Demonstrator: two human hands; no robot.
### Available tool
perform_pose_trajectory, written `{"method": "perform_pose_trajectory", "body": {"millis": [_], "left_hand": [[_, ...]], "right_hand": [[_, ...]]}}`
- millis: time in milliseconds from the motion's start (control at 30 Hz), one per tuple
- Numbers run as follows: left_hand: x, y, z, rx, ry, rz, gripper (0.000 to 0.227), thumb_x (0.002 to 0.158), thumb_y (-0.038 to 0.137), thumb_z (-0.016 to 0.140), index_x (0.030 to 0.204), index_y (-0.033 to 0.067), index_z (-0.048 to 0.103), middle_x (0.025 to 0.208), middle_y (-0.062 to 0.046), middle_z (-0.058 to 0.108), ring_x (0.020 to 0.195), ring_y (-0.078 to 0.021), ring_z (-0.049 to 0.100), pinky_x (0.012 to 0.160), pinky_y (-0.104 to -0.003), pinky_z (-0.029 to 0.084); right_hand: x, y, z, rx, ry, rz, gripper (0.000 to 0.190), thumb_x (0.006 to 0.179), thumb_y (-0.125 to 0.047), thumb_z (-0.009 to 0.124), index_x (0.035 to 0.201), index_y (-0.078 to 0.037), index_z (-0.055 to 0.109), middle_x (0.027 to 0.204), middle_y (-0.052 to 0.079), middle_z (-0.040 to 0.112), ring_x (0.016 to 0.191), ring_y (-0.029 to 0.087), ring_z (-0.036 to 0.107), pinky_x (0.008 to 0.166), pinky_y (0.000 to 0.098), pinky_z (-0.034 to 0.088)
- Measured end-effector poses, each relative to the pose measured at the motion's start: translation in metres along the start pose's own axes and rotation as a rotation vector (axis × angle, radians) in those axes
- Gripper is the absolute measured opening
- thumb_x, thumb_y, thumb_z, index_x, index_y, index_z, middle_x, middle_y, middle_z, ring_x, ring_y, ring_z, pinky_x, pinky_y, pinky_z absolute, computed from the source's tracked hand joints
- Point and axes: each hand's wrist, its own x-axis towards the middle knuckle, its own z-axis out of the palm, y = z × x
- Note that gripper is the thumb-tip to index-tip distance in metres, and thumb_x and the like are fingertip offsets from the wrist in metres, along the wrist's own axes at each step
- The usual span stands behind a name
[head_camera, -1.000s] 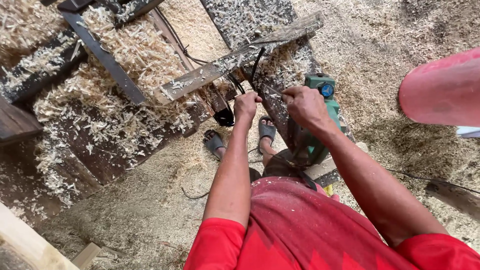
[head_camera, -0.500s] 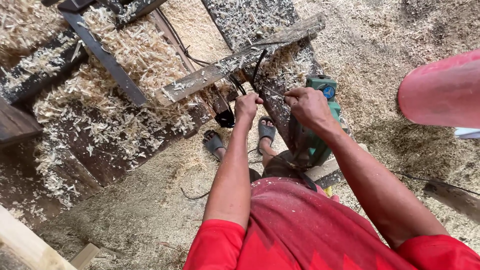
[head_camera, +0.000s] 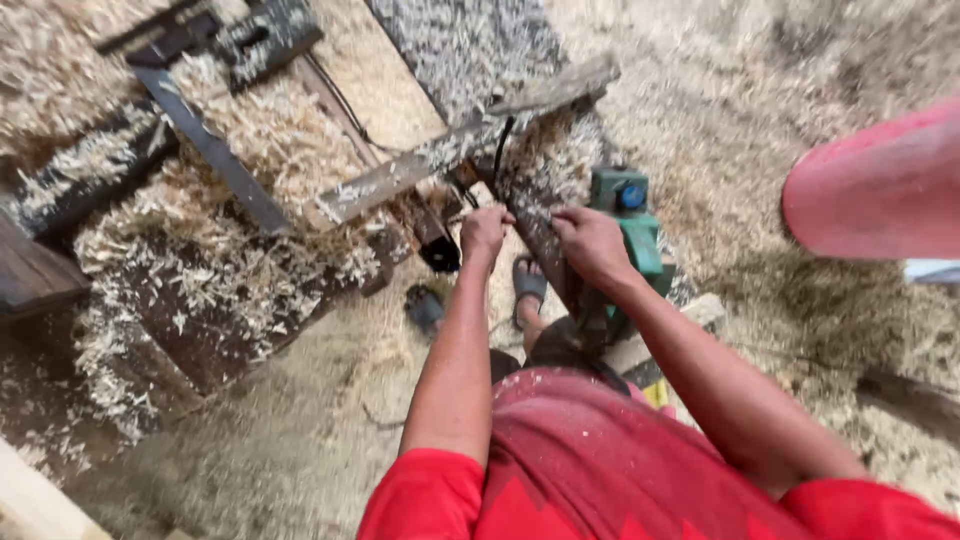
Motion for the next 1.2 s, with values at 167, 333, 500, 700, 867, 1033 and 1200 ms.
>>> {"method": "perform_pose_trajectory", "body": {"millis": [167, 333, 500, 700, 867, 1033, 1200], "left_hand": [[-0.019, 0.096, -0.034, -0.519, 0.039, -0.582, 0.028, 0.096, 0.029, 0.059, 0.088, 0.0080, 0.075, 0.070, -0.005, 0.072, 0.064, -0.0188, 0.069, 0.064, -0.037, 0.058], [-0.030, 0.097, -0.042, -0.252, 0.007, -0.537, 0.037, 0.098, 0.034, 0.059, 0.081, 0.0071, 0.077, 0.066, -0.004, 0.073, 0.059, -0.0156, 0.068, 0.061, -0.033, 0.054], [-0.022, 0.099, -0.037, -0.322, -0.034, -0.637, 0.038, 0.097, 0.035, 0.060, 0.079, 0.0059, 0.074, 0.065, -0.004, 0.071, 0.056, -0.0148, 0.067, 0.056, -0.031, 0.055], [-0.023, 0.121, -0.057, -0.297, -0.069, -0.681, 0.034, 0.097, 0.032, 0.061, 0.079, 0.0063, 0.075, 0.063, -0.002, 0.069, 0.057, -0.0142, 0.064, 0.056, -0.032, 0.052], [-0.020, 0.103, -0.046, -0.472, -0.071, -0.726, 0.018, 0.088, 0.019, 0.067, 0.080, 0.0066, 0.077, 0.066, 0.000, 0.068, 0.060, -0.0132, 0.059, 0.056, -0.032, 0.045], [-0.025, 0.080, -0.039, -0.694, -0.145, -0.605, 0.028, 0.092, 0.032, 0.060, 0.090, 0.0077, 0.074, 0.075, 0.000, 0.065, 0.066, -0.0128, 0.054, 0.060, -0.031, 0.043], [-0.023, 0.124, -0.067, -0.820, -0.138, -0.782, 0.058, 0.104, 0.058, 0.044, 0.101, 0.0074, 0.072, 0.076, -0.001, 0.062, 0.072, -0.0120, 0.056, 0.067, -0.028, 0.045]], "right_hand": [[-0.023, -0.027, -0.059, 0.655, -0.154, 0.300, 0.027, 0.101, -0.023, 0.064, 0.121, -0.010, 0.076, 0.092, 0.017, 0.075, 0.067, 0.018, 0.065, 0.061, 0.0381, 0.052], [-0.037, -0.040, -0.092, 0.333, -0.145, 0.141, 0.038, 0.098, -0.025, 0.065, 0.134, -0.013, 0.068, 0.101, 0.018, 0.075, 0.072, 0.022, 0.067, 0.064, 0.0375, 0.055], [-0.038, -0.044, -0.090, 0.036, -0.199, 0.082, 0.039, 0.096, -0.029, 0.063, 0.133, -0.017, 0.066, 0.107, 0.017, 0.076, 0.079, 0.037, 0.072, 0.069, 0.0496, 0.057], [-0.017, -0.056, -0.072, 0.036, -0.196, 0.056, 0.037, 0.101, -0.029, 0.061, 0.136, -0.015, 0.064, 0.102, 0.023, 0.075, 0.090, 0.039, 0.073, 0.080, 0.0499, 0.056], [-0.020, -0.052, -0.061, -0.090, -0.143, -0.101, 0.030, 0.089, -0.027, 0.069, 0.118, -0.025, 0.077, 0.098, 0.018, 0.074, 0.091, 0.038, 0.071, 0.078, 0.0512, 0.056], [-0.026, -0.046, -0.063, -0.114, -0.145, -0.113, 0.030, 0.086, -0.027, 0.071, 0.116, -0.025, 0.077, 0.100, 0.014, 0.074, 0.091, 0.036, 0.072, 0.078, 0.0497, 0.056], [-0.030, -0.044, -0.065, -0.157, -0.155, -0.109, 0.033, 0.087, -0.026, 0.071, 0.119, -0.029, 0.077, 0.100, 0.012, 0.072, 0.091, 0.035, 0.071, 0.077, 0.0487, 0.056]]}}
